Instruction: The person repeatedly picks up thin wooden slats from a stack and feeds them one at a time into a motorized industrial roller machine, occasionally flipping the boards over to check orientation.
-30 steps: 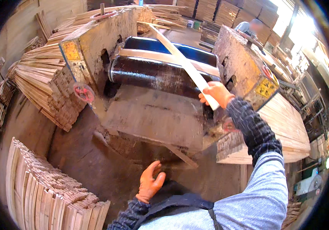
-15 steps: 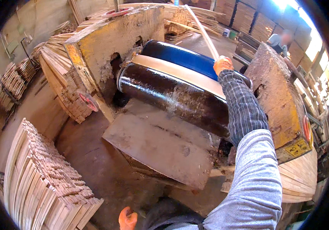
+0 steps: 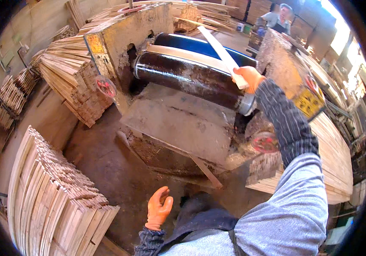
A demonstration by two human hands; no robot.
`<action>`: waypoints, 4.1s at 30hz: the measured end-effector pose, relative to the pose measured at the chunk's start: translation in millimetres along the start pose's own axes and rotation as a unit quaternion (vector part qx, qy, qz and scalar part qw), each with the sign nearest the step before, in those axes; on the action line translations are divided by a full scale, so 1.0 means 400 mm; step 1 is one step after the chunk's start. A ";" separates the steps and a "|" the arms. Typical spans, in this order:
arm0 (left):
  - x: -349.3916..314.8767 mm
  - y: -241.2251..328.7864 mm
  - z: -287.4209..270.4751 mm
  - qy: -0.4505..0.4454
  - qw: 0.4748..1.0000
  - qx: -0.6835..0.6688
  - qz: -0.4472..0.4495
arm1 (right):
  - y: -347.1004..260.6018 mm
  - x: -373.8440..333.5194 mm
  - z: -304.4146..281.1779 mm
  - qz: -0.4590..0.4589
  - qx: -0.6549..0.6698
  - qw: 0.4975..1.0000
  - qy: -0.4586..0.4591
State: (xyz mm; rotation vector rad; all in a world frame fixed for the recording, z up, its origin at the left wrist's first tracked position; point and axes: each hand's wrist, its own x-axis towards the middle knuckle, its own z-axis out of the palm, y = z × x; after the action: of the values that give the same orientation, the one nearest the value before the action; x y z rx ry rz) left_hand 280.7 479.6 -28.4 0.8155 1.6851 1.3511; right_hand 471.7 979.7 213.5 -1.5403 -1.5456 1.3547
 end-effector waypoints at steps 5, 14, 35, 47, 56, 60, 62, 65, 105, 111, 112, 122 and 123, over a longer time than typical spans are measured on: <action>-0.108 0.001 0.036 -0.102 0.994 0.016 0.032 | 0.076 -0.379 -0.193 -0.084 0.219 0.962 -0.138; -0.296 -0.124 0.097 -0.079 0.995 0.064 -0.025 | 0.000 -0.662 -0.688 -0.297 0.121 0.944 0.078; 0.146 0.594 1.453 0.226 0.779 0.354 0.466 | 0.678 0.786 -1.820 -0.249 -0.443 0.826 0.246; 0.204 0.502 1.492 0.295 0.798 0.372 0.371 | 0.553 1.221 -1.754 -0.073 0.206 0.965 0.146; 0.219 0.507 1.527 0.319 0.787 0.387 0.360 | 0.463 1.285 -1.892 -0.147 0.356 0.917 0.106; 0.187 0.529 1.522 0.326 0.782 0.382 0.368 | 0.510 1.290 -1.858 -0.159 0.526 0.835 -0.021; 0.167 0.539 1.518 0.322 0.782 0.389 0.365 | 0.600 1.220 -1.663 -0.101 0.444 0.880 0.137; 0.179 0.551 1.496 0.312 0.784 0.335 0.419 | 0.764 1.194 -1.694 0.027 0.480 0.876 0.045; -0.952 -0.268 -0.430 0.626 0.752 0.085 -0.187 | 0.871 -0.670 1.308 0.127 -0.279 0.763 -0.569; -0.872 -0.254 -0.780 0.618 0.771 0.001 -0.151 | 0.780 -0.667 1.744 -0.003 -0.179 0.733 -0.656; -0.892 -0.261 -0.808 0.633 0.754 -0.011 -0.176 | 0.741 -0.768 1.801 -0.183 -0.200 0.754 -0.598; -0.985 -0.351 -1.410 0.656 0.732 -0.138 -0.119 | 0.312 -1.438 2.387 -0.663 -0.192 0.543 -0.477; -0.985 -0.380 -1.490 0.660 0.722 -0.194 -0.068 | 0.318 -1.470 2.435 -0.659 -0.210 0.530 -0.490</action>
State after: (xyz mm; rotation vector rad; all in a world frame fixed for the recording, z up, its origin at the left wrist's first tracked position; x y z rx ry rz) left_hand -64.2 -164.2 -40.9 -0.7901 2.1667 2.2779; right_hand -260.0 146.7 -71.6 0.7895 -2.7826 0.7241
